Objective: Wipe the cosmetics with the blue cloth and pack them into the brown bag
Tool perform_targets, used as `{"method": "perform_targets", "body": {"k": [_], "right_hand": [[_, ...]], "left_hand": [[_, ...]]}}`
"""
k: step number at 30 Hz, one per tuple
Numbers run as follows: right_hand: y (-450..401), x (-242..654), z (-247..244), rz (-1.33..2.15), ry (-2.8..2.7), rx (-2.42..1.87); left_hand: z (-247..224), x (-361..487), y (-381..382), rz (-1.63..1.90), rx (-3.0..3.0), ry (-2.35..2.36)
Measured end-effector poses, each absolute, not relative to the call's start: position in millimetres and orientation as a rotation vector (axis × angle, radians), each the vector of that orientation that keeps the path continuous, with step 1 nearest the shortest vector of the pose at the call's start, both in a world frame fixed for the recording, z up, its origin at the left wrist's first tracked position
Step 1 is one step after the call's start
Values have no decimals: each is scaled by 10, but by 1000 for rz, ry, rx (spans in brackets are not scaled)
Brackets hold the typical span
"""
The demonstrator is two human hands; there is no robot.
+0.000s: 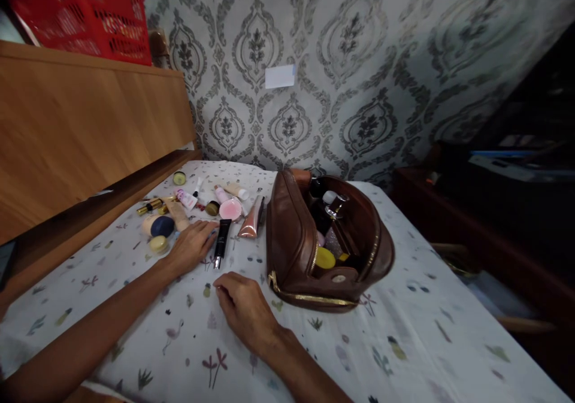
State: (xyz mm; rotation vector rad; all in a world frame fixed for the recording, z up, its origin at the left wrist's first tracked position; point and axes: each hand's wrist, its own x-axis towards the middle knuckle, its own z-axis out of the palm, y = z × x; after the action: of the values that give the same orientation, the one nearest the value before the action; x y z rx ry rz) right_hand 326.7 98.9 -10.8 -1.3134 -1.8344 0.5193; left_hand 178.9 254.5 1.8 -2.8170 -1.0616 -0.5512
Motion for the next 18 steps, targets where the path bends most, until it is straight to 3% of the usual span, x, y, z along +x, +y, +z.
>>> {"method": "perform_targets", "body": {"k": [18], "right_hand": [[937,3259,-70,485,-1895,-1376]], "left_hand": [[-106,1775,2625,-683,-2879,-923]]}}
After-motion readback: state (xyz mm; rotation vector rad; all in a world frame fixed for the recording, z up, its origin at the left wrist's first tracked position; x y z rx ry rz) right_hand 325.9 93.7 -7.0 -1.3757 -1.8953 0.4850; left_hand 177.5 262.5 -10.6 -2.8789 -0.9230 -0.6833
